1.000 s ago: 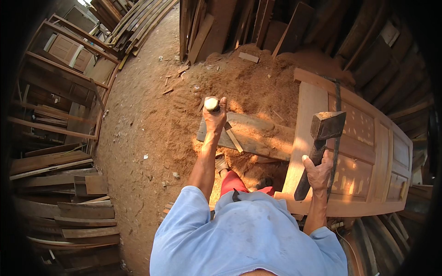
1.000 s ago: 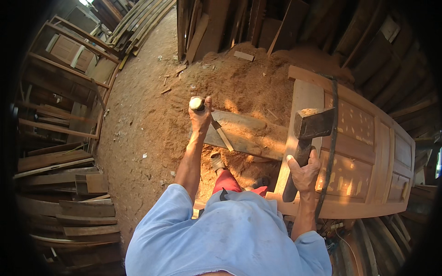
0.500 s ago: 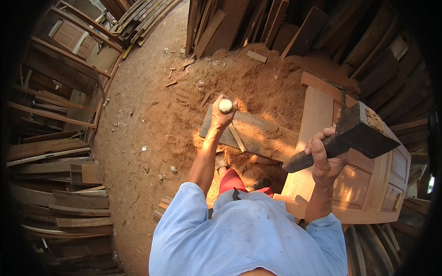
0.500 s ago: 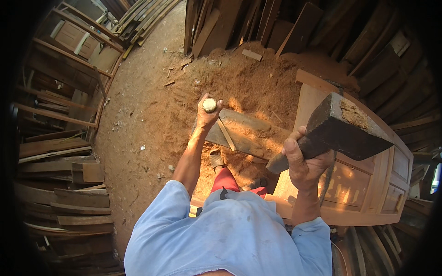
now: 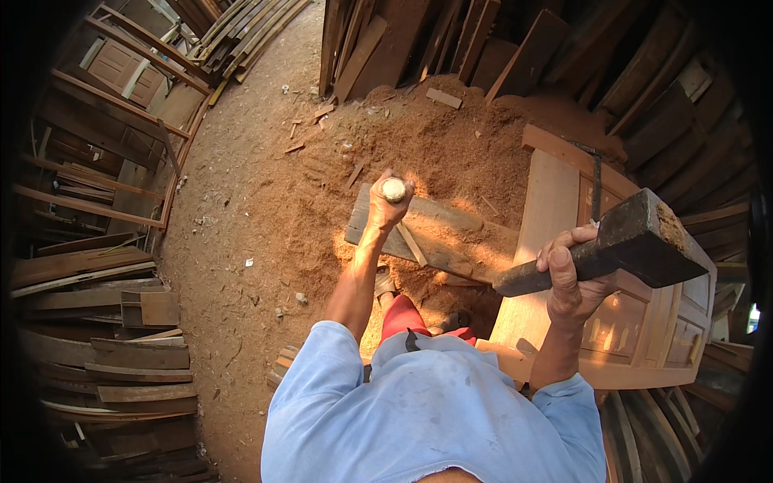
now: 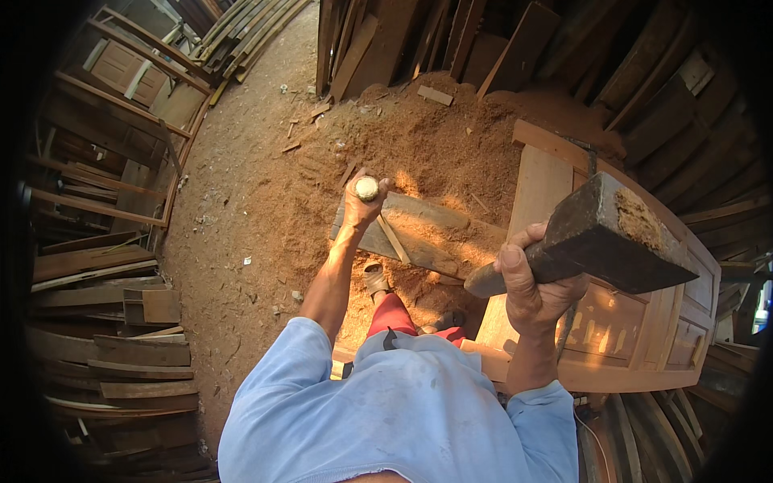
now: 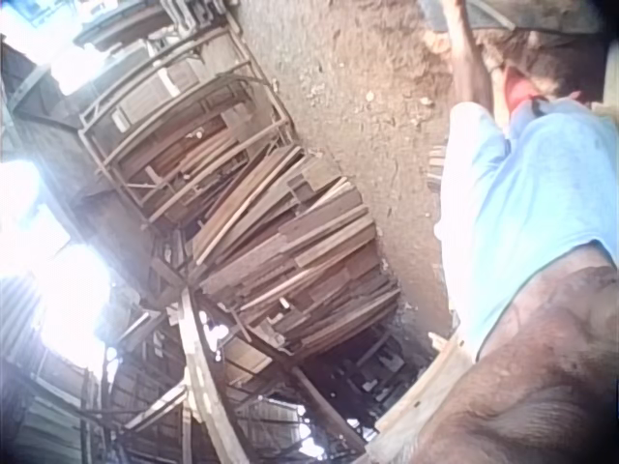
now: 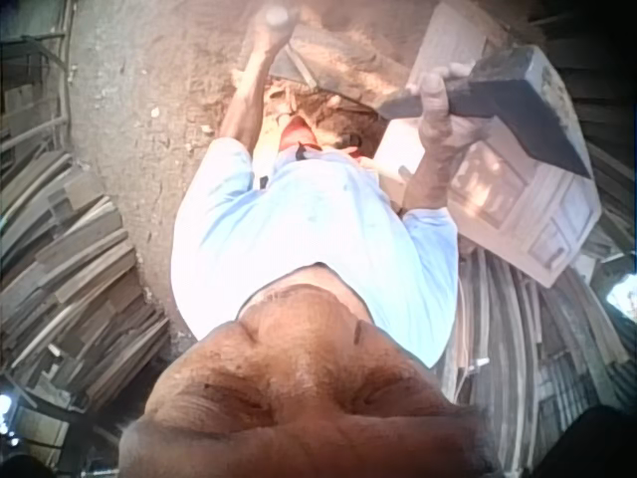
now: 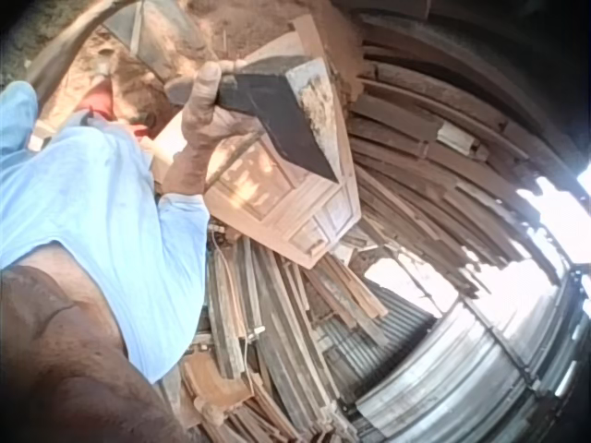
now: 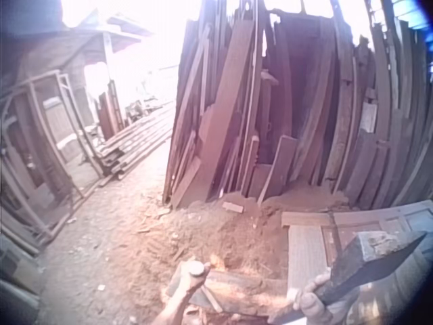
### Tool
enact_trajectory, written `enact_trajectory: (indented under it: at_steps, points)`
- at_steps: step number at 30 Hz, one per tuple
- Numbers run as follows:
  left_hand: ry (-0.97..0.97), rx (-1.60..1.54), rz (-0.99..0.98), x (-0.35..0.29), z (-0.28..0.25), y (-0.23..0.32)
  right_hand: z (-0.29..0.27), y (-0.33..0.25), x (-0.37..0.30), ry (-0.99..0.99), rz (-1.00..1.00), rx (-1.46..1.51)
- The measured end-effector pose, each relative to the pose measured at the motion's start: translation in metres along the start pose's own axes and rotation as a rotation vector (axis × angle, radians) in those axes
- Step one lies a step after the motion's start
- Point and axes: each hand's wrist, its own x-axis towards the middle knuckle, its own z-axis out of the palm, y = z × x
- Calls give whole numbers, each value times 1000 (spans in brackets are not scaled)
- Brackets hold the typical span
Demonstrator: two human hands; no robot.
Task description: The person works on a wooden door in a cluttered workshop, using a chisel and mallet to carve details. They move around the workspace, pick up tools, and adjust the door's position while continuing to shape the wood.
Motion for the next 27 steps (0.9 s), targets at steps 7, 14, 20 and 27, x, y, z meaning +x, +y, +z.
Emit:
enact_trajectory:
  at_steps: [7, 14, 20, 27]
  points:
    - [80, 74, 112, -25, 12, 13, 2, 3, 7, -13, -40, -15]
    - [42, 29, 48, -16, -1, -3, 14, -8, 30, -2, -185, 7]
    - [48, 57, 89, -22, -2, 1, 34, -25, 66, 64, -375, 64]
    - [44, 10, -16, -26, -8, 5, 87, -24, 101, 117, -519, 201]
